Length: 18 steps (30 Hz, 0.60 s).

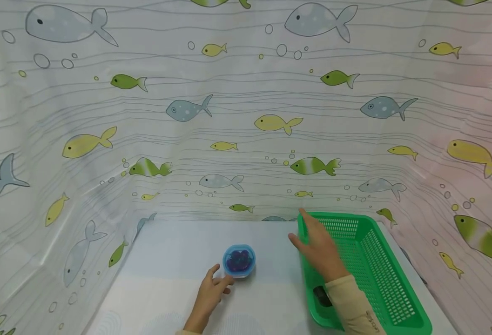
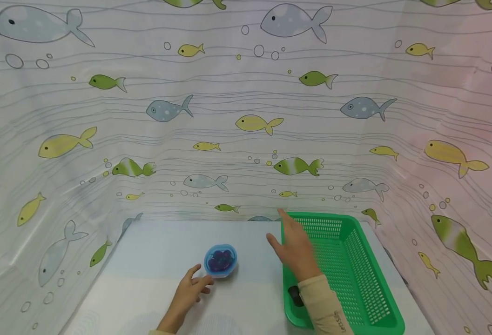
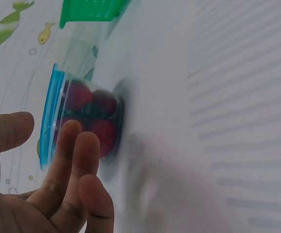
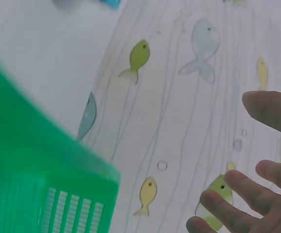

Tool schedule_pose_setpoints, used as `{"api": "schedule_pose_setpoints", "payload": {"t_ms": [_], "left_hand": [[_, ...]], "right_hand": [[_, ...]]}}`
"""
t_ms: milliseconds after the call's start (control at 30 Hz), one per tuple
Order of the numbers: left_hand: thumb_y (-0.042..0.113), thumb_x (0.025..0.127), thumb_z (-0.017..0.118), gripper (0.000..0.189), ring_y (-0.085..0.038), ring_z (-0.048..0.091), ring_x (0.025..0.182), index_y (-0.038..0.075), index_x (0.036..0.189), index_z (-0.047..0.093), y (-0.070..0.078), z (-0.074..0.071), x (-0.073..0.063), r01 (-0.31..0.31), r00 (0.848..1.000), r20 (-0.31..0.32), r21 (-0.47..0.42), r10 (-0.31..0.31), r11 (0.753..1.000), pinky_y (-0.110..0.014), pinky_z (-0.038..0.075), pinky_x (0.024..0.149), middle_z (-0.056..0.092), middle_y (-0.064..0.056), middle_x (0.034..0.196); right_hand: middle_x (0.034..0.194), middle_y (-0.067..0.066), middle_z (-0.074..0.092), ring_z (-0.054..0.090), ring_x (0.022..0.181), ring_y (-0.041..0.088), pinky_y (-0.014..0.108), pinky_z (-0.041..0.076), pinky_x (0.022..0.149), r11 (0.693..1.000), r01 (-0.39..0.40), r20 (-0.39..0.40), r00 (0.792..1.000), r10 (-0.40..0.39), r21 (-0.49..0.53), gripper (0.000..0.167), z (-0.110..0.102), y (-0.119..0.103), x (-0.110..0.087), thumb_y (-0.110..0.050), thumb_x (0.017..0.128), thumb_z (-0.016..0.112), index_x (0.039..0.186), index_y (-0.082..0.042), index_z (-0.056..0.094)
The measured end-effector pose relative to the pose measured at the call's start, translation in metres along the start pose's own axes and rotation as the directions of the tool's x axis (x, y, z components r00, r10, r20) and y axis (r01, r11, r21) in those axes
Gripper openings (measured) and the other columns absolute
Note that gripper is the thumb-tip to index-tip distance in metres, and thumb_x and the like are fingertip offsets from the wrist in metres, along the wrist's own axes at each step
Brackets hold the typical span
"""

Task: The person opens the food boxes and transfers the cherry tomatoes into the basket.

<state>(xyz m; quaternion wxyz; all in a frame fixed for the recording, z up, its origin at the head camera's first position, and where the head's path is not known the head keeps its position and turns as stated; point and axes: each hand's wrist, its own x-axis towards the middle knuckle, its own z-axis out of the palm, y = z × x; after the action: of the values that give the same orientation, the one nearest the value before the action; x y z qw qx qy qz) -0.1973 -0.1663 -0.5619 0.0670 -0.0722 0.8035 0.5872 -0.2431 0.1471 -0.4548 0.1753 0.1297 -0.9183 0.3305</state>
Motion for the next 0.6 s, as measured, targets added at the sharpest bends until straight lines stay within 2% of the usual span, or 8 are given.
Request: {"api": "schedule_pose_setpoints", "payload": {"t_ms": [300, 600], "left_hand": [[0.035, 0.097, 0.067, 0.086, -0.023, 0.069, 0.087, -0.005, 0.156, 0.02, -0.006, 0.005, 0.008, 0.006, 1.0, 0.01, -0.054, -0.005, 0.999, -0.036, 0.05, 0.07, 0.075, -0.007, 0.105], [0.03, 0.098, 0.066, 0.083, -0.027, 0.07, 0.087, -0.006, 0.156, 0.02, -0.007, 0.008, 0.01, -0.02, 1.0, 0.01, -0.091, 0.021, 0.996, -0.035, 0.048, 0.068, 0.075, -0.01, 0.105]], "right_hand": [[0.149, 0.011, 0.052, 0.05, 0.135, 0.032, 0.052, 0.043, 0.106, 0.994, 0.113, -0.029, 0.993, -0.114, -0.011, 0.079, 0.041, -0.038, 0.005, -0.031, 0.088, 0.082, 0.154, -0.01, 0.043], [0.135, 0.007, 0.061, 0.061, 0.117, 0.027, 0.043, 0.053, 0.093, 0.97, 0.237, -0.033, 0.971, -0.239, -0.057, 0.066, 0.085, -0.062, -0.009, -0.025, 0.079, 0.089, 0.138, -0.01, 0.062]]}}
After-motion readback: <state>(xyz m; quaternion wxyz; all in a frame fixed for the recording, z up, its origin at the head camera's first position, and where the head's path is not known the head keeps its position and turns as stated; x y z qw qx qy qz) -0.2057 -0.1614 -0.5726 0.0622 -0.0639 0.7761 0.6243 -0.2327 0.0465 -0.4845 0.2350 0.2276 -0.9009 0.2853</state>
